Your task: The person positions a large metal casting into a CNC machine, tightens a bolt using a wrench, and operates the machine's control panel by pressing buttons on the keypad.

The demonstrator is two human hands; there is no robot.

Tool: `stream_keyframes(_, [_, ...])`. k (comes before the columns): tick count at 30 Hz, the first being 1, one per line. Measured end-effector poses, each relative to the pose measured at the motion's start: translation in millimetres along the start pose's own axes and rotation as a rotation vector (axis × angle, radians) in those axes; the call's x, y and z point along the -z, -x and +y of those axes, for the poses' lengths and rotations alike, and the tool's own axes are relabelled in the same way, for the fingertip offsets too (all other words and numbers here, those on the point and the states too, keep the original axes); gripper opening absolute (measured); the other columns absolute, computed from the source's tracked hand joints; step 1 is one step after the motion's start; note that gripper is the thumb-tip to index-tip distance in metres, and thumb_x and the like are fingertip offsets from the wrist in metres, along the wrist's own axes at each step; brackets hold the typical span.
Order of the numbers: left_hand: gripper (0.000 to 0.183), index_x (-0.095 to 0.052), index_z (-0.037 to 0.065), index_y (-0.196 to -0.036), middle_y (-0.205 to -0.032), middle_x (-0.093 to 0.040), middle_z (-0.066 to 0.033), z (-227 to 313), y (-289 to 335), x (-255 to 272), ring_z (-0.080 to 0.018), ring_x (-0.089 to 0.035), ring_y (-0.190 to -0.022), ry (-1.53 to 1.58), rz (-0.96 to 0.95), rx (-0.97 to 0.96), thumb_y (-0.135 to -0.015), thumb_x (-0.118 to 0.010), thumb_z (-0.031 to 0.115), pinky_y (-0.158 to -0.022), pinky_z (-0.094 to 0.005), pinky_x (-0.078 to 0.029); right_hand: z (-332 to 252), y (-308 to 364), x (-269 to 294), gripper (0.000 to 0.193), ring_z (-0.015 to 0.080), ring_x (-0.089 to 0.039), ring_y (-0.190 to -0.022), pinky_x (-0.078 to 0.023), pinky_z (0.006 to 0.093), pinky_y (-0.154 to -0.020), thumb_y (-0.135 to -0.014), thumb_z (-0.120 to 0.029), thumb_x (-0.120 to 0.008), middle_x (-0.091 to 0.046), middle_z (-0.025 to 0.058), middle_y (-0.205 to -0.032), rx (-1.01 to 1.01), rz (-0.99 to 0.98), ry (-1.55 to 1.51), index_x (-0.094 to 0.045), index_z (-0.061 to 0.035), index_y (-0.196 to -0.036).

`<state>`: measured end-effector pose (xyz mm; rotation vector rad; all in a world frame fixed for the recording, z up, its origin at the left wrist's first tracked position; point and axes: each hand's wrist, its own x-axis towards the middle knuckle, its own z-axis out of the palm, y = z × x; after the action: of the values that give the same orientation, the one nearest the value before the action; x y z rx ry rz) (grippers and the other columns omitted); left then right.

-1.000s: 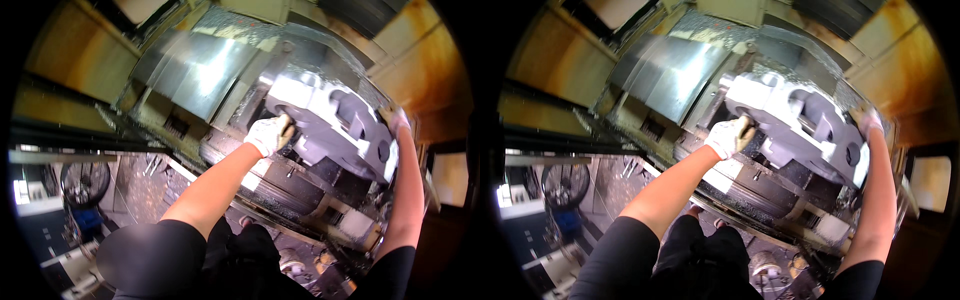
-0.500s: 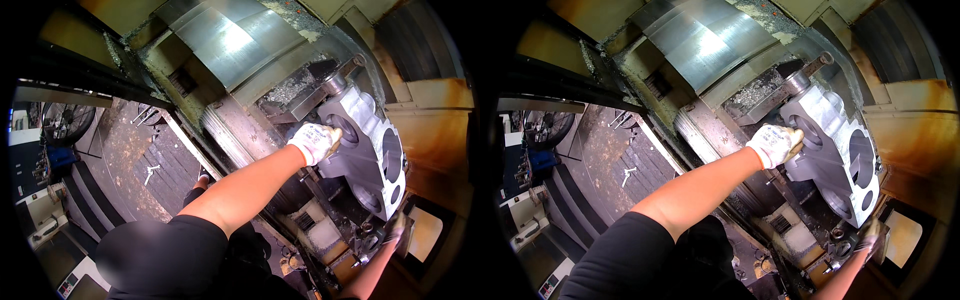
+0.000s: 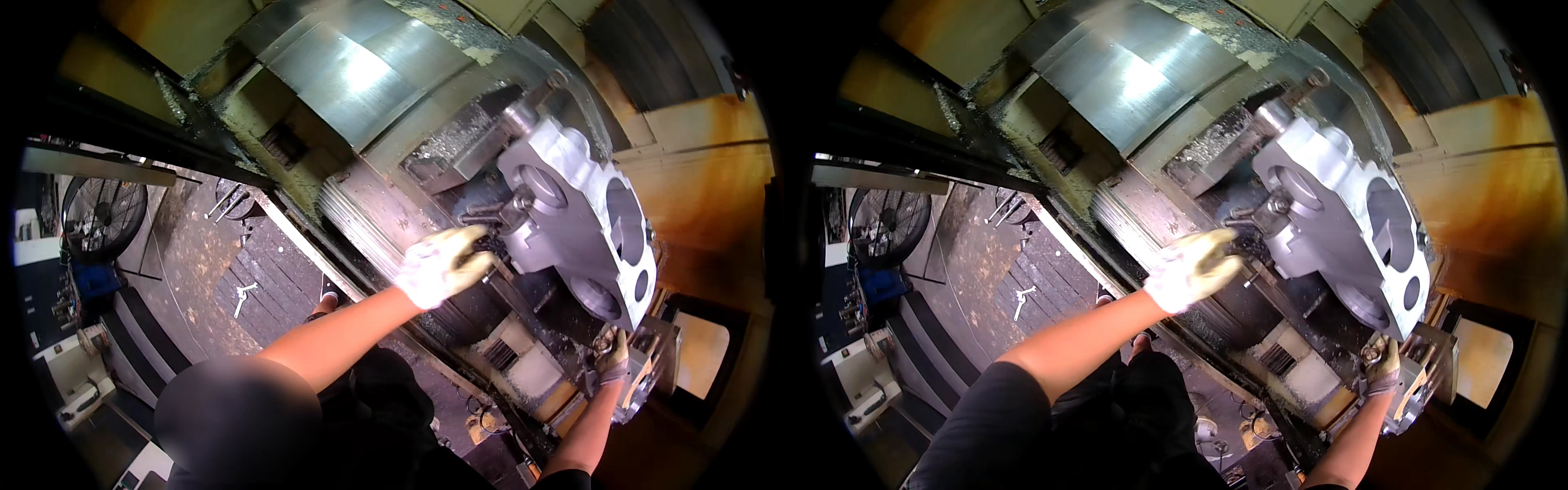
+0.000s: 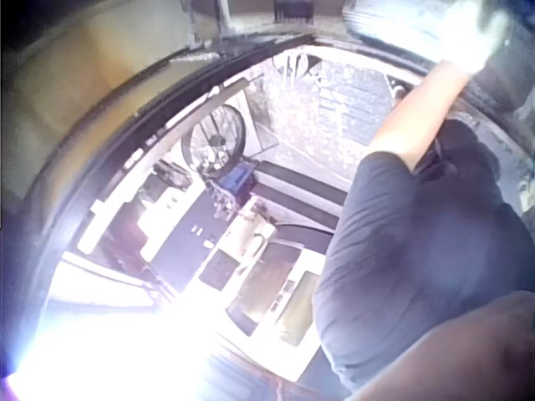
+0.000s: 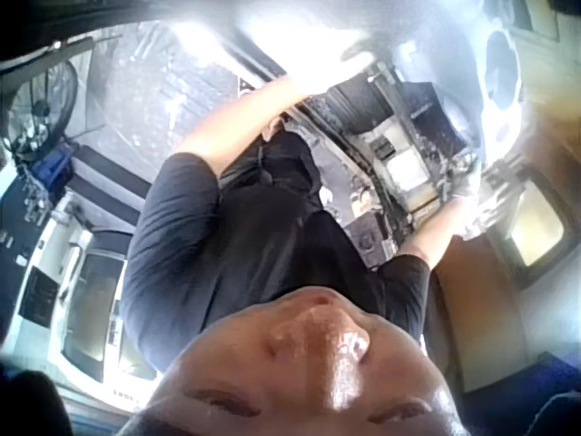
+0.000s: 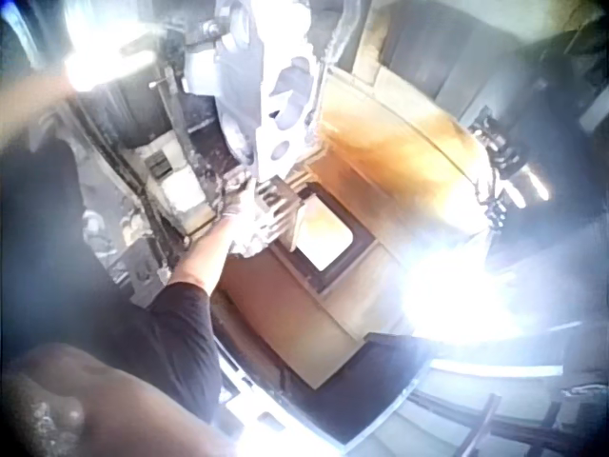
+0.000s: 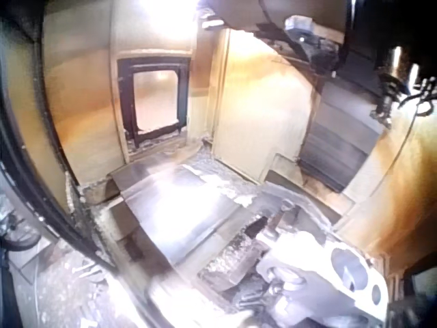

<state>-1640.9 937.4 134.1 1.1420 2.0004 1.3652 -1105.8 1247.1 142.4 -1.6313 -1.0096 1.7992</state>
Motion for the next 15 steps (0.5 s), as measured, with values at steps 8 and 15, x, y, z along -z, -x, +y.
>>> stream_keyframes(8, [0.028, -0.071, 0.003, -0.105, -0.081, -0.070, -0.0053, -159.7, 185.6, -0.5, -0.0126, -0.059, -0.063, 0.274, -0.052, 0.896, -0.099, -0.069, 0.030, -0.057, -0.0291, -0.049, -21.7, 17.8, -63.1, 0.023, 0.0200, -0.064, -0.081, -0.056, 0.0380, -0.068, -0.108, -0.028, -0.053, -0.068, 0.0088, -0.095, 0.051, 0.013, -0.132, -0.060, -0.0062, -0.111])
stream_keyframes(15, [0.036, -0.070, 0.000, -0.112, -0.089, -0.072, -0.0088, -198.2, 224.7, 35.4, -0.0150, -0.067, -0.077, 0.047, -0.163, 0.954, -0.099, -0.067, 0.034, -0.068, -0.0303, -0.053, 1.5, -18.9, -56.7, 0.028, 0.0188, -0.052, -0.053, -0.048, 0.0391, -0.049, -0.097, -0.022, -0.063, -0.052, 0.0009, -0.062, 0.029, 0.125, -0.069, -0.055, -0.0151, -0.071])
